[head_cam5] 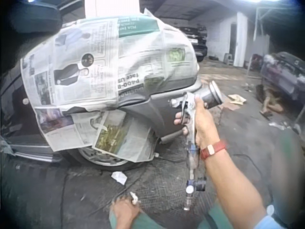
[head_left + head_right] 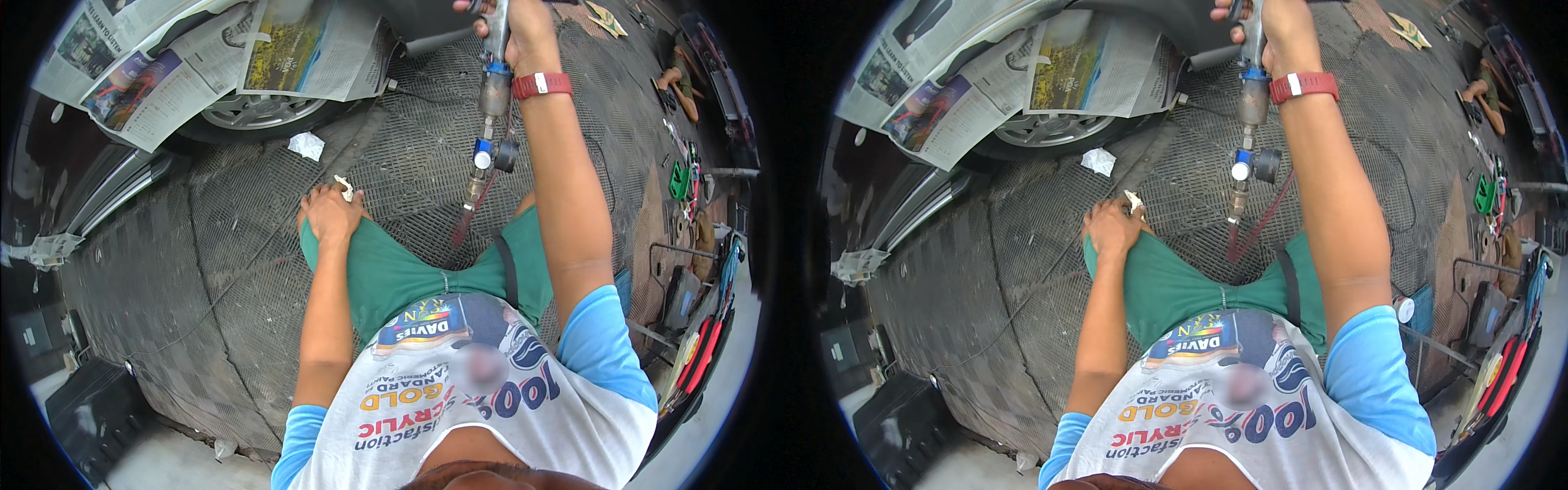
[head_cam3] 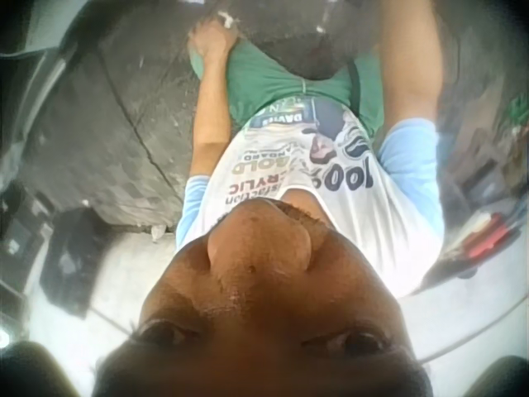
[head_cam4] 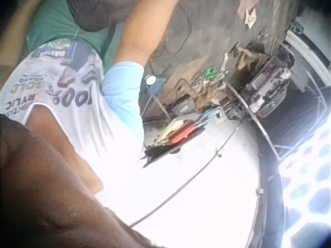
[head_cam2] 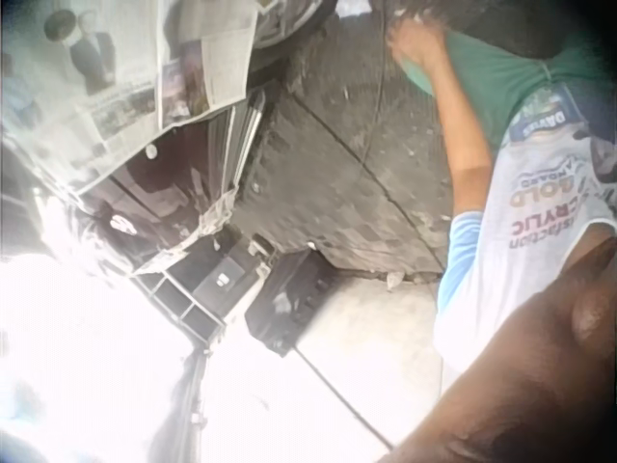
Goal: The person sands a car bumper with sandpaper, then picks up a spray gun and applies paint to the bumper. The bumper is partially covered with newspaper to protect adjacent areas.
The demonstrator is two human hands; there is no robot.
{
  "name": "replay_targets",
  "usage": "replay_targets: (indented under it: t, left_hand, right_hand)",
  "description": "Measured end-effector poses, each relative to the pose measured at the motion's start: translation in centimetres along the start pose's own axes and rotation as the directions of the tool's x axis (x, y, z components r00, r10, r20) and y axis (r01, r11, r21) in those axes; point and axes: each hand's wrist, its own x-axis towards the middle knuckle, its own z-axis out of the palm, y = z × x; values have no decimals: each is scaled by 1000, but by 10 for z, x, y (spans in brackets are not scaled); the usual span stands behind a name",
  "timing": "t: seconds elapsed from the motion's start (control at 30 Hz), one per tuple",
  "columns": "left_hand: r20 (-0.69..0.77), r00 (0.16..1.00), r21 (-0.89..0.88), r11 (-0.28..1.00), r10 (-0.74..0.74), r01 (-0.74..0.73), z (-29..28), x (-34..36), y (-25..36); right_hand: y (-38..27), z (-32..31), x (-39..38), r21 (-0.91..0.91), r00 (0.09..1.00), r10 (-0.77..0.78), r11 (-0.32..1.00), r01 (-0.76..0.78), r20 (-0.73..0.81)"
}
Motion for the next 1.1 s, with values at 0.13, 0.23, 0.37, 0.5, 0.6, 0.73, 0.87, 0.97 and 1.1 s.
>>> replay_targets:
  t: [0.13, 0.23, 0.37, 0.5, 0.6, 0.73, 0.87, 0.97, 1.1]
  left_hand:
    - [-12, 1000, -2, 1000, 12, -12, 1, 0, 0]
    - [-26, 999, -5, 1000, 30, -30, 1, 0, 0]
    - [-27, 999, 1, 999, 35, -35, -2, -1, 4]
    - [-42, 999, 10, 999, 35, -34, -3, -1, 4]
    - [-37, 999, 13, 999, 31, -31, -4, -2, 7]
    - [-11, 999, 36, 999, 32, -32, 0, 0, 3]
    - [-7, 999, 47, 998, 34, -34, -1, 0, 3]
    - [-16, 999, 51, 998, 29, -29, 0, -2, -1]
    - [-30, 999, 50, 998, 25, -24, 0, -6, -6]
  right_hand:
    - [45, -39, -6, -105, 998, -34, 994, 29, -44]
    - [78, -60, -8, -135, 993, 16, 990, -31, -114]
    - [109, -61, -22, -165, 976, 47, 983, -83, -213]
    - [115, -42, -46, -178, 983, 2, 983, -36, -184]
    - [93, -11, -65, -108, 989, -89, 991, 76, -120]
    - [62, 32, -76, -50, 980, -198, 979, 197, -18]
    - [33, 58, -83, 100, 992, -108, 990, 102, 62]
    - [53, 51, -72, 171, 989, -110, 981, 92, 97]
    - [94, 29, -65, 102, 975, -222, 969, 224, -25]
